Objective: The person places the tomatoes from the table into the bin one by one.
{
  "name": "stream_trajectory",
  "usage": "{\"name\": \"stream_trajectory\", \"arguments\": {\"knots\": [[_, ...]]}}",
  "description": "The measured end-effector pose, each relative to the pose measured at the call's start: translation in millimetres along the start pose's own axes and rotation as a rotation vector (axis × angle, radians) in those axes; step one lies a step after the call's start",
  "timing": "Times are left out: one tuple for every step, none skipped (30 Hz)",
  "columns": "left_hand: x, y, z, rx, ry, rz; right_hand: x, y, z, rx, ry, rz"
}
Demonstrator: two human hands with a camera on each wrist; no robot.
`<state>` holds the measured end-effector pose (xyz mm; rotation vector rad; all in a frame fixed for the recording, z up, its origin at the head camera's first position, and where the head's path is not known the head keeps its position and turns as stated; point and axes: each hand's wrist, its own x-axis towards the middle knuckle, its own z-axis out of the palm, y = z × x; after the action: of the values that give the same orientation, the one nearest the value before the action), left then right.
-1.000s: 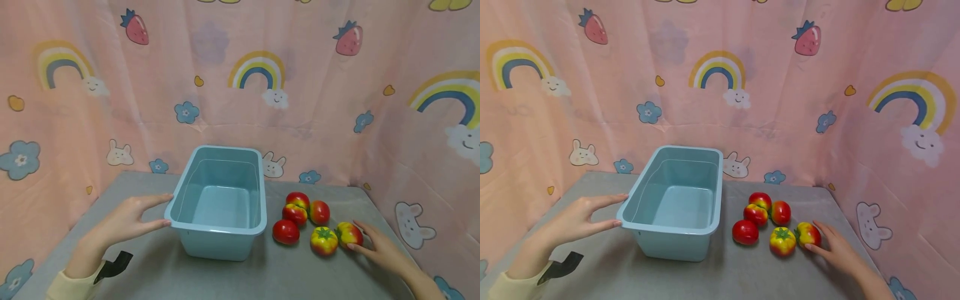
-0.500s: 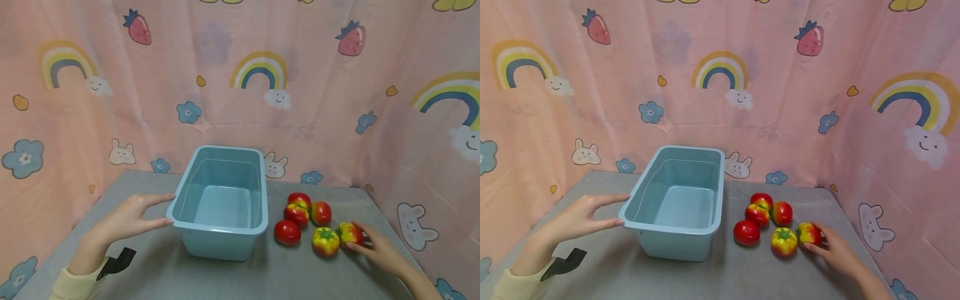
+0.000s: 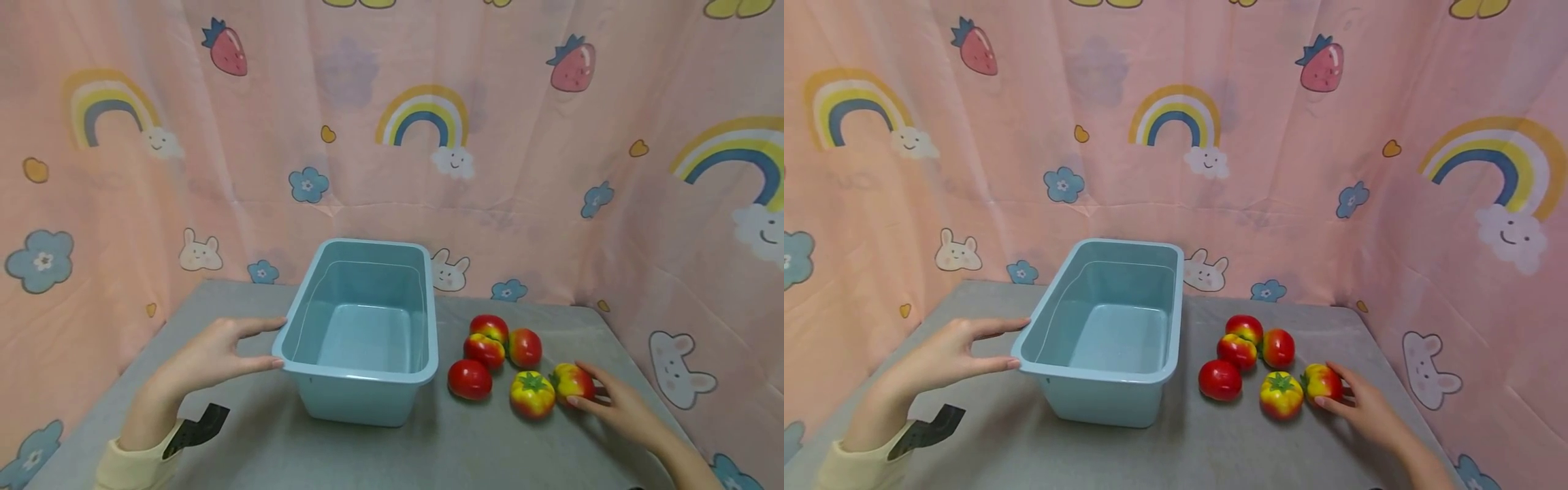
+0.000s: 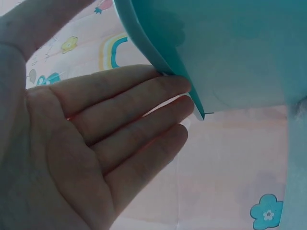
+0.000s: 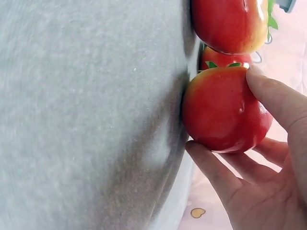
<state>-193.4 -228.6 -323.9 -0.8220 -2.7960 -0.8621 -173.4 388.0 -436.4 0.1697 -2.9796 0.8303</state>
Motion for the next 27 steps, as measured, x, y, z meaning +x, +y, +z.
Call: {"name": "stream_trajectory", "arguments": {"knots": [[0.0, 0.3, 0.2, -0.013, -0.004, -0.006, -0.2, 0.1, 0.0, -0.001, -0.001, 0.001], [0.1, 0.9, 0.1, -0.024, -0.008, -0.016, -0.3, 0.3, 0.0, 0.0, -0.001, 0.001], [0.3, 1.4, 0.0, -0.033, -0.01, -0.025, -0.6, 0.3, 0.1, 0.003, 0.0, 0.002], [0.4, 1.9, -0.2, -0.039, -0.014, -0.03, -0.6, 0.6, 0.0, 0.002, -0.002, 0.005], [0.6, 2.5, -0.4, -0.042, -0.018, -0.032, -0.7, 0.7, -0.2, 0.004, -0.004, 0.006], [0.8, 3.2, -0.6, -0.046, -0.022, -0.035, -0.7, 1.2, -0.3, 0.005, -0.007, 0.008], [1.0, 3.5, -0.9, -0.049, -0.025, -0.04, -1.1, 1.4, -0.3, 0.008, -0.007, 0.007], [1.1, 3.8, -1.1, -0.051, -0.027, -0.043, -1.4, 1.5, -0.3, 0.011, -0.009, 0.009], [1.1, 3.9, -1.1, -0.054, -0.03, -0.039, -1.8, 1.6, -0.4, 0.013, -0.011, 0.01], [1.1, 4.0, -1.1, -0.057, -0.033, -0.036, -2.0, 1.7, -0.4, 0.015, -0.013, 0.01], [1.1, 4.2, -1.1, -0.063, -0.034, -0.036, -2.4, 1.6, -0.4, 0.017, -0.014, 0.011], [1.0, 4.4, -1.2, -0.068, -0.035, -0.036, -2.4, 1.5, -0.5, 0.018, -0.016, 0.014], [1.0, 4.4, -1.2, -0.072, -0.035, -0.036, -2.4, 1.3, -0.8, 0.021, -0.016, 0.017], [1.0, 4.4, -1.1, -0.074, -0.034, -0.035, -2.1, 1.2, -1.4, 0.022, -0.022, 0.025], [0.9, 4.5, -1.1, -0.077, -0.033, -0.036, -1.7, 1.0, -1.9, 0.021, -0.025, 0.032], [0.9, 4.5, -1.1, -0.08, -0.033, -0.037, -1.3, 0.9, -2.5, 0.022, -0.03, 0.04], [1.0, 4.6, -1.1, -0.081, -0.032, -0.037, -0.9, 0.8, -3.1, 0.02, -0.036, 0.047], [1.1, 4.6, -1.0, -0.082, -0.032, -0.037, -0.4, 0.7, -3.7, 0.019, -0.04, 0.052], [1.2, 4.6, -0.9, -0.083, -0.032, -0.037, 0.1, 0.8, -4.2, 0.017, -0.045, 0.056], [1.3, 4.5, -0.9, -0.084, -0.032, -0.036, 0.5, 0.8, -4.5, 0.014, -0.052, 0.064], [1.5, 4.5, -0.8, -0.087, -0.032, -0.037, 0.7, 0.7, -4.7, 0.013, -0.052, 0.062], [1.6, 4.4, -0.8, -0.089, -0.033, -0.037, 0.8, 0.5, -4.9, 0.013, -0.054, 0.061], [1.8, 4.4, -0.8, -0.09, -0.033, -0.039, 0.9, 0.3, -5.2, 0.013, -0.056, 0.059], [1.9, 4.3, -0.7, -0.091, -0.033, -0.04, 1.1, 0.0, -5.6, 0.015, -0.057, 0.059], [2.1, 4.2, -0.5, -0.092, -0.034, -0.042, 1.2, -0.4, -6.1, 0.019, -0.06, 0.059], [2.2, 4.3, -0.4, -0.092, -0.035, -0.045, 1.2, -1.2, -6.9, 0.02, -0.062, 0.056], [2.3, 4.4, -0.3, -0.091, -0.035, -0.048, 1.2, -2.5, -7.9, 0.024, -0.067, 0.055]]}}
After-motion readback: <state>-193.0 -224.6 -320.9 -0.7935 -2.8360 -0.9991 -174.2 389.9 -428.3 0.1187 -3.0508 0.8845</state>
